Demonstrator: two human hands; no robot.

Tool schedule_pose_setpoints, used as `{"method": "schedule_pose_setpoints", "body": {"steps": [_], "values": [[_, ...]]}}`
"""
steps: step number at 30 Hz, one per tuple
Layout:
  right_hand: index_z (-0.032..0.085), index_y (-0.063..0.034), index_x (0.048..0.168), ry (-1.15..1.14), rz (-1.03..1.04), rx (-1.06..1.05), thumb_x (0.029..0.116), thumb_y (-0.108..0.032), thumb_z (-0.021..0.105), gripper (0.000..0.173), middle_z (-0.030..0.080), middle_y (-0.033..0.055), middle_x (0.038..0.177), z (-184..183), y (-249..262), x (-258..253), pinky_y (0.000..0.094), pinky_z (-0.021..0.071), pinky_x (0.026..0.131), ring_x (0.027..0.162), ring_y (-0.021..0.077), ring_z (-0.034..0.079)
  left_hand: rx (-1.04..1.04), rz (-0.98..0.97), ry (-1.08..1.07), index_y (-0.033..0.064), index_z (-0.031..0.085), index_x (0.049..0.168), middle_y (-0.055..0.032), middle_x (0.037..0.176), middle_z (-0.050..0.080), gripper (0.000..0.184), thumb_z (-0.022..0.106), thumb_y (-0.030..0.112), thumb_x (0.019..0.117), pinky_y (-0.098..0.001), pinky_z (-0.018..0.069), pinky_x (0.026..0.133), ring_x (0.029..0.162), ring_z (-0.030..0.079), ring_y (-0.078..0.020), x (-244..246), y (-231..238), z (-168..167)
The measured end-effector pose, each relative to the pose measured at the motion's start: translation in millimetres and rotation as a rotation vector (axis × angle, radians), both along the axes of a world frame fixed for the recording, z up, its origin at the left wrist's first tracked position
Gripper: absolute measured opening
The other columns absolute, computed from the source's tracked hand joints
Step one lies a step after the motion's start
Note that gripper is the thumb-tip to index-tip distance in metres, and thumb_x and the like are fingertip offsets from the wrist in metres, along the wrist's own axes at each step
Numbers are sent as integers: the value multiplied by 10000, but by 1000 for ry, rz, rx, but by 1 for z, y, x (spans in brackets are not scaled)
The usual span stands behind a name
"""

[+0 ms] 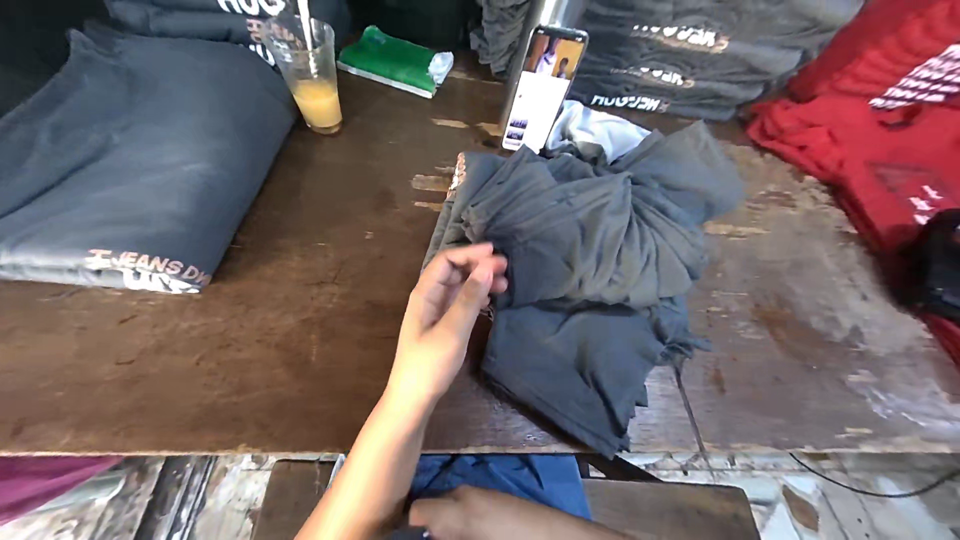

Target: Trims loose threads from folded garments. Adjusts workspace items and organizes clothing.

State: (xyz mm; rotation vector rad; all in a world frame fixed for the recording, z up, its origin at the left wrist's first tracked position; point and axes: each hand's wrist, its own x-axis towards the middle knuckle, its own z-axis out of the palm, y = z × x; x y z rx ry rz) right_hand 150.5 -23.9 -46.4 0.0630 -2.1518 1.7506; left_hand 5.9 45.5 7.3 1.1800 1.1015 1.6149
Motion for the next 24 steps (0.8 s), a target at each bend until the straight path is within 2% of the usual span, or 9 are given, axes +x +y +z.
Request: {"method": "schedule_pose_setpoints", "body": {"steps": [3,4,7,9,11,13,17,21,24], "values": [[556,24,973,12,-257,77,934,-85,700,185,633,128,814,0,18,37,207,518,681,732,121,619,50,-48,363,14,687,1150,-28,1052,733,210,583,133,1012,-269,600,876,972,703,-74,-9,-19,-16],[570,9,969,-18,-313,115,944,-115,708,187,659,123,833,1,23,53,223,539,699,756,127,645,54,-75,493,39,733,1121,-24,1089,746,212,608,165,1004,-274,580,937,1037,696,-71,-9,-25,-21],[728,-6,1081,-166,-360,298,970,-171,676,204,746,126,991,8,31,88,365,522,996,1048,225,689,101,-201,713,116,759,1183,-37,1299,704,255,674,206,960,-359,473,1100,1260,619,-159,0,-34,-36],[722,-35,939,-125,-467,347,929,-144,677,118,720,94,845,7,31,96,331,538,846,867,194,681,151,-207,803,115,742,1211,-34,1277,708,326,743,142,886,-369,450,1106,1241,618,-195,10,-35,-43],[600,-58,825,-29,-664,366,922,-185,733,208,627,71,769,4,33,100,253,530,706,742,134,620,180,-175,915,112,730,1218,-20,1192,725,367,740,89,852,-350,477,1065,1184,629,-213,12,-36,-44],[537,-91,841,-80,-904,509,915,-293,768,315,607,48,870,4,37,104,193,531,712,795,86,603,196,-158,970,99,736,1199,-26,1141,733,353,713,62,848,-315,493,1043,1154,645,-209,9,-36,-40],[697,-19,874,-289,-1017,556,848,-178,743,167,721,126,901,9,45,103,335,559,808,858,208,688,248,-86,947,96,762,1067,-22,1028,749,174,651,141,941,-230,498,996,1059,672,-146,7,-35,-40],[532,-76,895,-37,-920,424,943,-140,666,155,627,45,902,-3,57,115,167,524,762,822,56,611,294,48,839,77,767,963,-36,966,748,120,661,133,962,-194,503,956,1011,671,-106,16,-32,-48],[503,-122,892,104,-969,331,944,-142,685,191,628,2,922,14,63,125,133,501,699,802,7,603,302,175,750,49,765,973,-116,1045,676,178,630,3,866,-104,490,918,1000,636,-48,23,-33,-50]]}}
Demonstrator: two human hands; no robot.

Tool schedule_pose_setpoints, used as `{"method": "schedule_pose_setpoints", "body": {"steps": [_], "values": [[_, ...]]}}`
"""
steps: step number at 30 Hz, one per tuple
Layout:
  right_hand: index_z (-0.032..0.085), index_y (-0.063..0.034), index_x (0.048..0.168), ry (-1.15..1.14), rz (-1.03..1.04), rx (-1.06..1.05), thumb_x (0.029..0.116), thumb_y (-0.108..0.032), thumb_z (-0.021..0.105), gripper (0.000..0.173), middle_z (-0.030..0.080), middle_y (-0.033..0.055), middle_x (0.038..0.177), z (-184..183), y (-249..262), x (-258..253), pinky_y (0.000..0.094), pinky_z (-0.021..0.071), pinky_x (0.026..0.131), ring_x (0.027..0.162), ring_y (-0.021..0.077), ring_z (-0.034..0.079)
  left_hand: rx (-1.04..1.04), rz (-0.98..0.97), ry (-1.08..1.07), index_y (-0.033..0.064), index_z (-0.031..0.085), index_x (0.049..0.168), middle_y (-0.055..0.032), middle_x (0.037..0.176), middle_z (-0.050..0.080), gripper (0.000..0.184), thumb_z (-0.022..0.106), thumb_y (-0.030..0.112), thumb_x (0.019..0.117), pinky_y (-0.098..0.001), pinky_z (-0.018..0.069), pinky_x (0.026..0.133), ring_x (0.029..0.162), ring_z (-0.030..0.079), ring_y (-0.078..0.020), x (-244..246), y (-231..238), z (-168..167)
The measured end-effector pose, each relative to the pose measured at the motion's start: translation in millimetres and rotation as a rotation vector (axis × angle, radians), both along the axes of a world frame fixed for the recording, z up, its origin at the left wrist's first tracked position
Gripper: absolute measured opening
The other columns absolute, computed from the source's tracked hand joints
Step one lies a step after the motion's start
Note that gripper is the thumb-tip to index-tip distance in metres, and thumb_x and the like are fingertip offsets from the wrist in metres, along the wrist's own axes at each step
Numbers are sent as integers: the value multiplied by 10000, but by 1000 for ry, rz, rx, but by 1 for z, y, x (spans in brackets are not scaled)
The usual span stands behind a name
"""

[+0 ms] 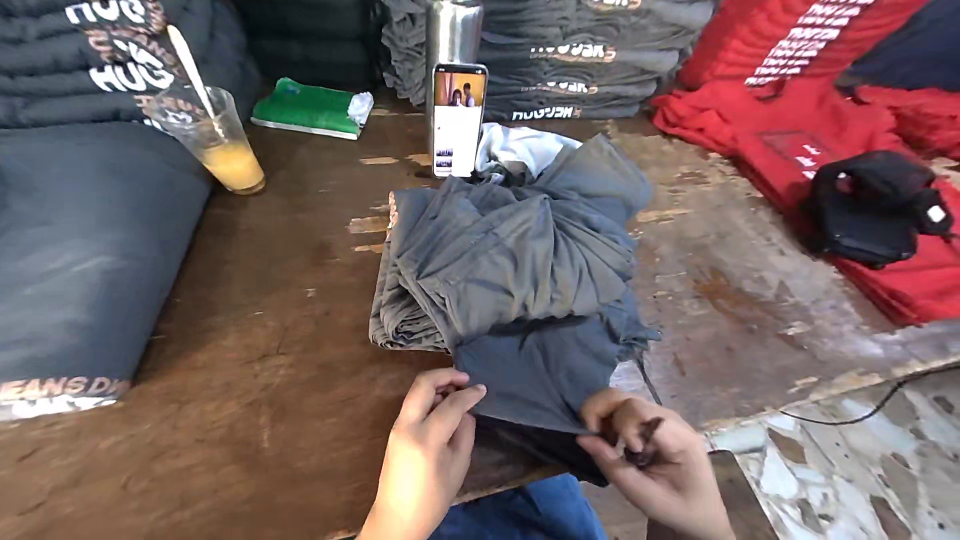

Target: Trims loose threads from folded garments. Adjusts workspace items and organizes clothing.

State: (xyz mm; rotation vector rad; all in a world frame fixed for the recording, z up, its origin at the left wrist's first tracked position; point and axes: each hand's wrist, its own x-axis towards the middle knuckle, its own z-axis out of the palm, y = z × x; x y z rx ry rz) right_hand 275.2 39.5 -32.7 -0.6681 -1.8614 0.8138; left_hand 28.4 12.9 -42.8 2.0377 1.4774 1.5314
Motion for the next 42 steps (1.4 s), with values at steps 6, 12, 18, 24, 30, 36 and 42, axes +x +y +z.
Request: {"method": "schedule_pose_setpoints", "body": {"steps": [6,12,18,24,30,36,42], "values": [[538,-110,873,72,-349,191,948,-125,682,164,636,-2,960,15,29,-26,119,503,706,809,-12,598,-71,35,-151,-13,762,1051,-103,1001,737,170,650,46,937,-127,540,880,953,688,-25,14,1,-5],[617,-23,922,-207,-304,79,830,-146,725,188,648,122,1001,-16,22,-66,198,512,814,920,115,613,-436,-246,-893,-76,428,1417,-31,1074,721,439,519,-38,989,-285,589,878,954,702,-94,10,2,1],[591,-16,1016,-53,-106,-33,919,-178,699,218,663,56,937,-19,14,-61,121,505,739,834,6,608,-346,-329,-1092,12,617,1278,-20,1107,725,344,660,-15,937,-303,580,928,1020,697,-115,12,0,-10],[529,-47,953,-80,-104,-52,967,-230,656,223,569,12,798,-19,12,-61,116,459,659,724,-13,539,-398,-220,-1144,91,713,1006,1,938,729,116,606,50,989,-283,596,843,871,703,-81,13,-1,-7],[511,-66,870,-176,-186,-34,1006,-298,614,288,505,-21,730,-14,9,-52,80,392,615,666,-58,468,-268,-302,-1132,155,598,1125,6,1029,724,107,602,125,1022,-325,605,906,946,724,-111,14,-6,-11],[539,-85,813,-352,-235,1,1012,-429,599,401,488,-13,670,-15,2,-48,157,385,523,580,8,449,-206,-323,-1056,97,681,1282,13,1171,731,512,789,-67,809,-271,590,935,1013,709,-92,18,-1,-14],[547,-88,797,-413,-275,19,1015,-440,582,415,483,-17,642,-14,-1,-47,181,384,498,553,24,449,-181,-156,-951,102,774,1054,12,1123,730,189,770,32,878,-227,604,865,968,706,-62,21,0,-14]]}}
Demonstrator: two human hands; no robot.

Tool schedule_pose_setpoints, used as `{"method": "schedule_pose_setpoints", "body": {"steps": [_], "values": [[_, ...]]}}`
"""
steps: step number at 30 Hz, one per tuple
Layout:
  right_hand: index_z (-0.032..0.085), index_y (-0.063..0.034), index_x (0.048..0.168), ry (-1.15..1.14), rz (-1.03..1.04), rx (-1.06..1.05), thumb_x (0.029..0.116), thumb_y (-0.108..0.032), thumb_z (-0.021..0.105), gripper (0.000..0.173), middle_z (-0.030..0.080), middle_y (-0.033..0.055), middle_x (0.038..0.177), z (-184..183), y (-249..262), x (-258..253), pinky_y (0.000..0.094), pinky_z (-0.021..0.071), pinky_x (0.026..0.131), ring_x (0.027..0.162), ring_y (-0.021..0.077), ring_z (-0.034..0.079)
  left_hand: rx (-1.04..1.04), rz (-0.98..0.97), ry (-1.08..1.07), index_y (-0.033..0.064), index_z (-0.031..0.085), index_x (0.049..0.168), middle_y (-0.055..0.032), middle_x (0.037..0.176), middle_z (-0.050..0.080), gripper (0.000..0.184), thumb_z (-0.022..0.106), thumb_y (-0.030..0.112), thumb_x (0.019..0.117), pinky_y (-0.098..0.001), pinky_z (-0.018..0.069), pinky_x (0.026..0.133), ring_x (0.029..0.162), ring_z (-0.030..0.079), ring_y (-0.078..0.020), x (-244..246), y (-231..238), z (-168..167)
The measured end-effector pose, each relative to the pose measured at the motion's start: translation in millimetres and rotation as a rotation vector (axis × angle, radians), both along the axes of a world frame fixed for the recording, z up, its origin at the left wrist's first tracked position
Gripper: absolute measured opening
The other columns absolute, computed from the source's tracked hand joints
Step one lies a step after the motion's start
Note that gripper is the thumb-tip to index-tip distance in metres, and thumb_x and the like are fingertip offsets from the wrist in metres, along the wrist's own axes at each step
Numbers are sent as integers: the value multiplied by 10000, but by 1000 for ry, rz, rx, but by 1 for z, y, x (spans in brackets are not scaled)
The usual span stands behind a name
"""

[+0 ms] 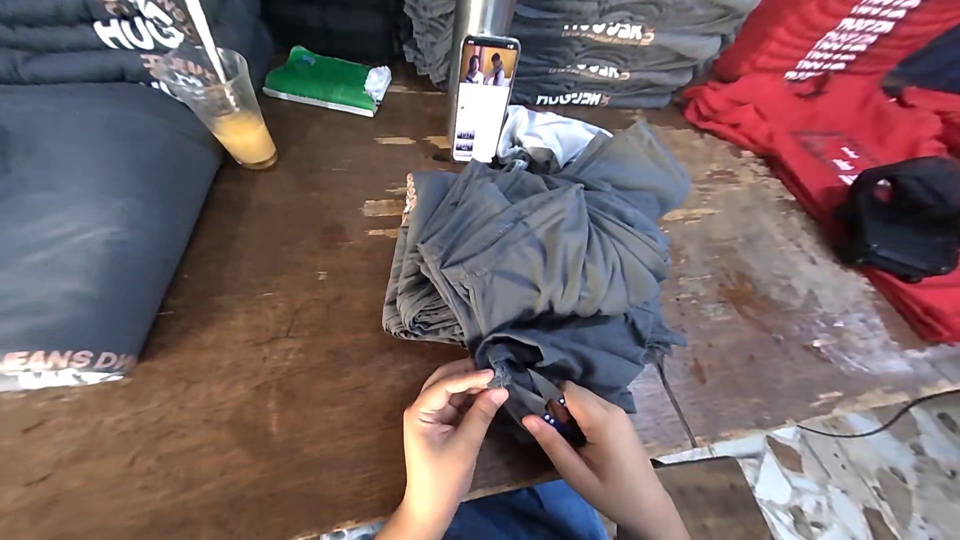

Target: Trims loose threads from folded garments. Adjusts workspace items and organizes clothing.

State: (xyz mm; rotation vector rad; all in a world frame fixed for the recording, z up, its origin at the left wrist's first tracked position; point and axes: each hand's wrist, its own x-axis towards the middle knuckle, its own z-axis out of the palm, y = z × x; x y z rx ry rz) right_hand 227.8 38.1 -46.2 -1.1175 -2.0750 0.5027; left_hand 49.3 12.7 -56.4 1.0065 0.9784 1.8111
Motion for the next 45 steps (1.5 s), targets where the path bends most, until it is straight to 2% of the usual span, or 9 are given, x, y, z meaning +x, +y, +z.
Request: {"method": "schedule_pose_setpoints", "body": {"steps": [8,14,21,28,34,36,39,42,45], "values": [[551,-92,814,-129,26,19,1048,-539,448,515,460,-10,605,9,5,-6,233,372,444,499,71,442,-14,-83,-74,121,713,1044,31,1055,737,101,668,70,969,-236,593,854,935,699,-44,-2,-1,1],[587,-106,809,-174,40,29,1071,-491,401,501,503,-3,611,11,9,-11,260,396,439,506,93,497,35,-123,-87,90,678,1122,21,1077,731,221,710,4,920,-243,591,891,954,704,-60,-3,-1,1],[588,-102,802,-139,40,34,1066,-473,435,480,514,3,623,9,6,-7,248,407,457,523,84,505,6,-56,-80,117,755,1014,41,1035,745,115,710,49,934,-212,595,838,917,701,-28,-1,-1,2],[582,-101,803,-158,26,97,1034,-482,506,453,522,10,640,8,4,-11,241,399,449,518,94,492,63,-100,-32,117,760,1030,1,1161,732,115,723,75,930,-205,587,869,1023,697,-49,-5,-4,0],[592,-108,776,-191,-26,178,1052,-426,459,441,539,12,608,8,6,-22,275,413,436,505,122,534,76,-71,15,147,711,1041,49,1071,731,92,678,98,971,-191,578,839,963,689,-20,-6,-5,-1],[586,-104,769,-179,-25,168,1061,-431,441,462,537,17,603,8,6,-21,281,415,433,501,127,532,54,-59,-9,151,657,1064,61,1014,728,95,658,100,983,-207,576,840,928,690,-21,-6,-5,0],[586,-98,790,-125,-2,127,1074,-438,433,469,534,17,622,7,6,-16,260,428,464,530,104,530,35,-101,-107,64,636,1223,10,1067,740,324,720,14,914,-264,597,887,963,713,-80,-5,-1,2],[597,-91,801,-88,-1,112,1072,-431,435,463,535,15,631,4,6,-13,247,432,485,548,85,531,-53,-75,-134,70,744,1088,10,1009,753,153,688,40,948,-259,593,854,909,708,-65,-4,2,3],[590,-93,796,-87,-22,126,1070,-436,439,464,537,13,628,1,5,-14,242,433,486,549,81,533,-95,-46,-183,97,720,1009,11,965,731,89,633,93,995,-290,590,868,899,699,-77,-6,1,2]]}}
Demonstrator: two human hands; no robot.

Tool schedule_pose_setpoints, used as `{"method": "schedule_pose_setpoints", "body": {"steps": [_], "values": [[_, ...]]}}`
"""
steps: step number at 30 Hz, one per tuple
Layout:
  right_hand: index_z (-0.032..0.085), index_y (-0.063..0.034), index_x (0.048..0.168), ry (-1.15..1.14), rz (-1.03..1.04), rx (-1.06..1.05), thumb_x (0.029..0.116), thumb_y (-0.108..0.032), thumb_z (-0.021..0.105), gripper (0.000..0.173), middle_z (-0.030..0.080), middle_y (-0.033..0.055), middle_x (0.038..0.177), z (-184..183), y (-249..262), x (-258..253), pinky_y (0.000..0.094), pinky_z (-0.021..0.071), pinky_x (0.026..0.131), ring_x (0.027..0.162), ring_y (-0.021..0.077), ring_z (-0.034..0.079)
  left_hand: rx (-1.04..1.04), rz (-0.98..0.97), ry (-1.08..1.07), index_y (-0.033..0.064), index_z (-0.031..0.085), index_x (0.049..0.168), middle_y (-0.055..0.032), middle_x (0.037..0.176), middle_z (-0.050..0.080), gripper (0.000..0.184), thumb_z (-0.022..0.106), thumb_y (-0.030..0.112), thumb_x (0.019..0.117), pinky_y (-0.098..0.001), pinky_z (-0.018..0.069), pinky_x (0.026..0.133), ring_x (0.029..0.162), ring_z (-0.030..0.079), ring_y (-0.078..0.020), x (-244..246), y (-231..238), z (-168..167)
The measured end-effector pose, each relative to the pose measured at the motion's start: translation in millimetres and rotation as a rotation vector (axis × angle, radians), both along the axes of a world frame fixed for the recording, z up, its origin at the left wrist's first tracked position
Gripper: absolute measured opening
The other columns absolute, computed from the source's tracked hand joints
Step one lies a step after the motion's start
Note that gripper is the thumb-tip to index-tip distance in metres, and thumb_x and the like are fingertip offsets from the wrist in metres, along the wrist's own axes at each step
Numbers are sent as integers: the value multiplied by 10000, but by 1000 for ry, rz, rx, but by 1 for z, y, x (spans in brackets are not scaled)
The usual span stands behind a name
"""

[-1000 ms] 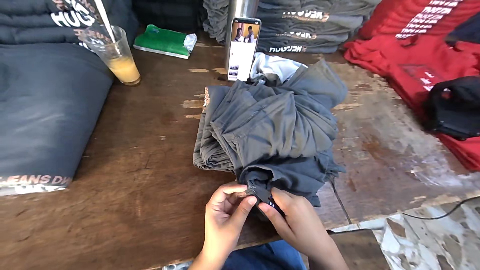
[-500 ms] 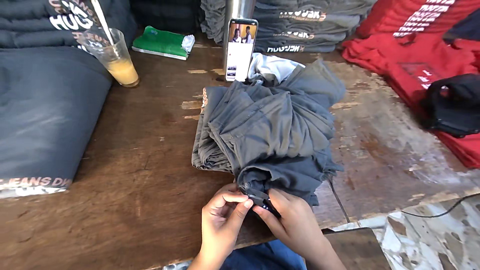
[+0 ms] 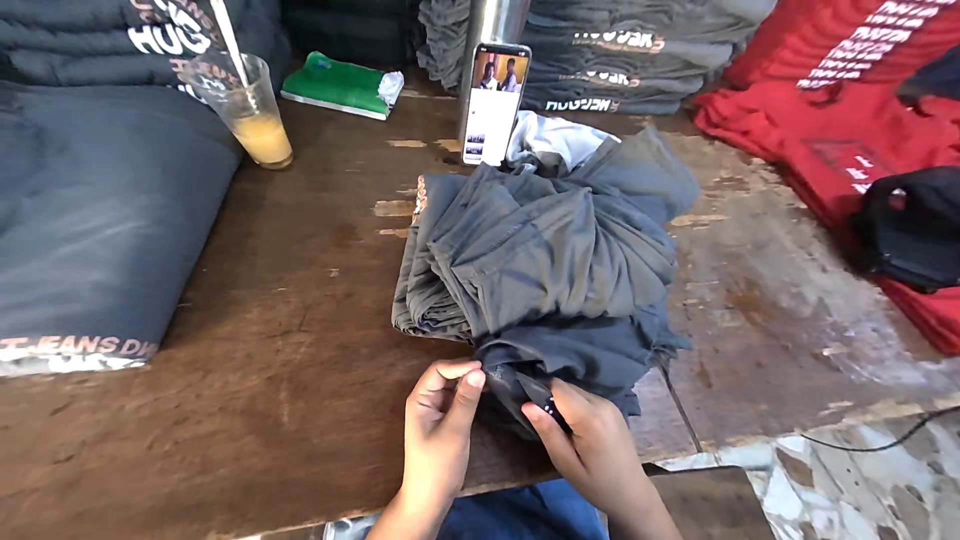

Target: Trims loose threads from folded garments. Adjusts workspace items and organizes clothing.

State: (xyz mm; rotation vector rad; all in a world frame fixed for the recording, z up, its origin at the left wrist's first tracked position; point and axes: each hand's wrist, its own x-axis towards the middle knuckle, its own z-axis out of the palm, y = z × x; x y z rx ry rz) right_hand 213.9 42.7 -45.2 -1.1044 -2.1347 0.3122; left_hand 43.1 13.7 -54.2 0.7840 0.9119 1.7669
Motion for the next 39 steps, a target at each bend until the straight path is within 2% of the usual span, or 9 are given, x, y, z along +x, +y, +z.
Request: {"method": "schedule_pose_setpoints", "body": {"steps": [9,13,17,24,27,30,34,37,39], "values": [[571,-96,792,-25,-15,40,1033,-467,526,445,529,13,641,1,-6,-6,237,415,490,547,89,506,63,-24,-170,118,754,969,-6,933,746,69,727,176,942,-276,592,863,873,713,-79,-3,-4,2],[584,-104,781,-57,-41,75,1026,-473,529,446,533,13,638,2,-6,-13,247,408,484,542,107,510,115,-21,-85,139,774,982,34,951,754,67,742,159,926,-231,587,843,886,703,-33,-3,-5,1],[590,-107,772,-65,-63,104,1029,-456,518,440,537,7,619,4,-5,-20,263,422,484,541,117,533,212,-8,40,127,768,1044,16,1120,745,120,710,95,945,-208,581,876,998,697,-35,-3,-5,-1],[580,-92,782,4,-90,91,1067,-434,456,462,511,6,588,7,-4,-20,246,415,474,516,95,516,257,-3,179,135,731,1055,22,1152,721,103,689,107,966,-206,567,894,1048,678,-47,-2,-6,-1],[584,-70,801,90,-147,131,1004,-439,590,421,539,25,668,7,4,-17,216,437,550,596,79,521,175,100,398,114,716,929,7,1109,701,83,756,59,881,-192,585,862,1043,673,-50,3,-6,-4],[627,-30,846,82,-193,165,912,-411,704,394,619,104,831,4,21,-17,255,505,645,733,148,595,162,158,527,76,683,874,-12,986,700,99,751,8,851,-186,587,812,947,682,-51,7,-4,-7],[619,6,851,180,-163,167,868,-113,619,120,613,135,886,3,35,-5,185,485,708,799,122,585,355,147,719,65,657,876,-6,924,703,100,731,-2,873,-178,579,836,921,687,-45,-6,-9,-2],[544,-71,919,507,7,138,868,-42,608,86,615,42,1035,3,36,16,150,489,831,947,40,592,449,69,871,53,669,847,-15,948,722,82,697,-8,894,-183,553,874,951,674,-74,-25,-13,2],[570,-192,977,656,147,59,892,-30,610,188,721,-52,1083,8,31,29,233,577,890,1024,64,696,436,-29,996,56,698,855,-21,973,739,94,659,23,934,-171,520,883,955,661,-80,-35,-13,7]]}}
